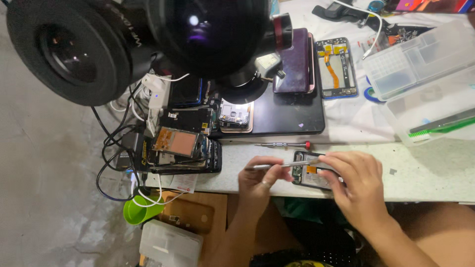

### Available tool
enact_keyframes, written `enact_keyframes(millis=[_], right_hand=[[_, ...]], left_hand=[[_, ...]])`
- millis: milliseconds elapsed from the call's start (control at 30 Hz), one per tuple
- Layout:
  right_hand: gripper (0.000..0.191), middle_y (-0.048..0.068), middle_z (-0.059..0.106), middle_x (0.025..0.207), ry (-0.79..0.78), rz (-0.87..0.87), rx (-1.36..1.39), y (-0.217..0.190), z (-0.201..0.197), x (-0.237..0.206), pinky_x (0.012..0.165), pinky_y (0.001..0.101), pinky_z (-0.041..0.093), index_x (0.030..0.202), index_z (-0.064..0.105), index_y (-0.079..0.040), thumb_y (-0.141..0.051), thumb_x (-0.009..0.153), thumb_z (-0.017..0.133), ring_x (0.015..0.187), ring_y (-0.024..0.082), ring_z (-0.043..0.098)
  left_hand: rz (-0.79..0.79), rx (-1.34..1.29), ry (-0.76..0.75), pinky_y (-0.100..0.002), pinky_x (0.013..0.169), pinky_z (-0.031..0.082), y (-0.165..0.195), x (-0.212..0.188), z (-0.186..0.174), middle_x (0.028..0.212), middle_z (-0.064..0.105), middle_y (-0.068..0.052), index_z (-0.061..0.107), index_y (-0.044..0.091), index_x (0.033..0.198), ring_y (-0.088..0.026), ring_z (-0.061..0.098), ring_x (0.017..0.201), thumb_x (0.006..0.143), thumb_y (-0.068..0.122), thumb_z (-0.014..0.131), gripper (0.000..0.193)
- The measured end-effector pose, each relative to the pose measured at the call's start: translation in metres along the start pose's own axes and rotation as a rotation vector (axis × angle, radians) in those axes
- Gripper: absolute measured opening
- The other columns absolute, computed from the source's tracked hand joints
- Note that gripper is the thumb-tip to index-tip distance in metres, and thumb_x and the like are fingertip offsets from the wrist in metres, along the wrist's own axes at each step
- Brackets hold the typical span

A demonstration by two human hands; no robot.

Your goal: The person handles several smartphones on a workbench, using a screwdriver to remove screws and open the back covers. They inspect the internal components of the devices, including the battery and circuit boards, and use a small brush to clean parts of the interior.

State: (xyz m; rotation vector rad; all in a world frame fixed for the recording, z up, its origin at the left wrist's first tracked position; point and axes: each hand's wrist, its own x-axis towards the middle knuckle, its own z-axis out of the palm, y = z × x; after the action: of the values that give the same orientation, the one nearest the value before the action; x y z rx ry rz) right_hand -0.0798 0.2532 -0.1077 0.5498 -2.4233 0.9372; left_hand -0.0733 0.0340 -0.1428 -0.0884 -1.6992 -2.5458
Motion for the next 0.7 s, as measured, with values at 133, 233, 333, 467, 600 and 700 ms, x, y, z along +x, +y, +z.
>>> enact_keyframes(millis=[133,233,333,467,600,700], right_hand=[[0.037,0.004,0.066,0.117,-0.13,-0.03,-0.065,-0.005,0.006,-0.009,0.099,0.0468,0.041,0.111,0.07,-0.013,-0.024,0.077,0.079,0.112,0.028,0.06],[0.034,0.004,0.066,0.118,-0.155,-0.104,-0.118,0.002,0.008,-0.01,0.102,0.0484,0.041,0.109,0.071,-0.014,-0.026,0.078,0.077,0.114,0.029,0.059],[0.032,0.003,0.066,0.118,-0.17,-0.136,-0.089,0.013,0.008,-0.007,0.103,0.0475,0.042,0.108,0.071,-0.015,-0.027,0.079,0.077,0.116,0.028,0.059],[0.032,0.002,0.066,0.118,-0.174,-0.141,-0.103,0.017,0.008,-0.005,0.103,0.0472,0.042,0.109,0.072,-0.016,-0.028,0.079,0.077,0.116,0.028,0.059],[0.033,0.002,0.066,0.119,-0.166,-0.137,-0.111,0.014,0.008,-0.006,0.105,0.0475,0.042,0.11,0.072,-0.016,-0.028,0.08,0.077,0.116,0.028,0.059],[0.033,0.002,0.066,0.119,-0.167,-0.128,-0.108,0.014,0.008,-0.007,0.105,0.0479,0.042,0.11,0.072,-0.015,-0.028,0.08,0.077,0.116,0.027,0.059]], left_hand=[[-0.088,0.095,0.089,-0.031,0.08,0.063,0.023,-0.018,-0.022,0.096,0.077,-0.011,0.071,-0.001,0.106,-0.018,0.076,0.087,0.095,0.001,0.069,0.011],[-0.162,0.358,0.102,-0.027,0.071,0.054,0.039,-0.036,-0.023,0.092,0.076,-0.011,0.074,0.0,0.105,-0.016,0.07,0.082,0.095,0.002,0.071,0.011],[-0.013,0.6,-0.018,-0.029,0.064,0.049,0.049,-0.049,-0.017,0.092,0.073,-0.013,0.073,0.002,0.108,-0.019,0.066,0.077,0.094,0.0,0.074,0.014],[0.353,0.756,-0.175,-0.034,0.079,0.061,0.055,-0.056,-0.01,0.107,0.073,-0.014,0.069,0.004,0.113,-0.026,0.074,0.094,0.089,-0.003,0.076,0.026],[0.441,0.827,-0.255,-0.036,0.08,0.061,0.055,-0.06,-0.009,0.11,0.071,-0.014,0.07,0.004,0.115,-0.03,0.073,0.093,0.087,-0.005,0.076,0.03],[0.452,0.862,-0.279,-0.037,0.079,0.06,0.052,-0.062,-0.01,0.11,0.071,-0.014,0.07,0.004,0.115,-0.031,0.072,0.094,0.086,-0.006,0.075,0.031]])
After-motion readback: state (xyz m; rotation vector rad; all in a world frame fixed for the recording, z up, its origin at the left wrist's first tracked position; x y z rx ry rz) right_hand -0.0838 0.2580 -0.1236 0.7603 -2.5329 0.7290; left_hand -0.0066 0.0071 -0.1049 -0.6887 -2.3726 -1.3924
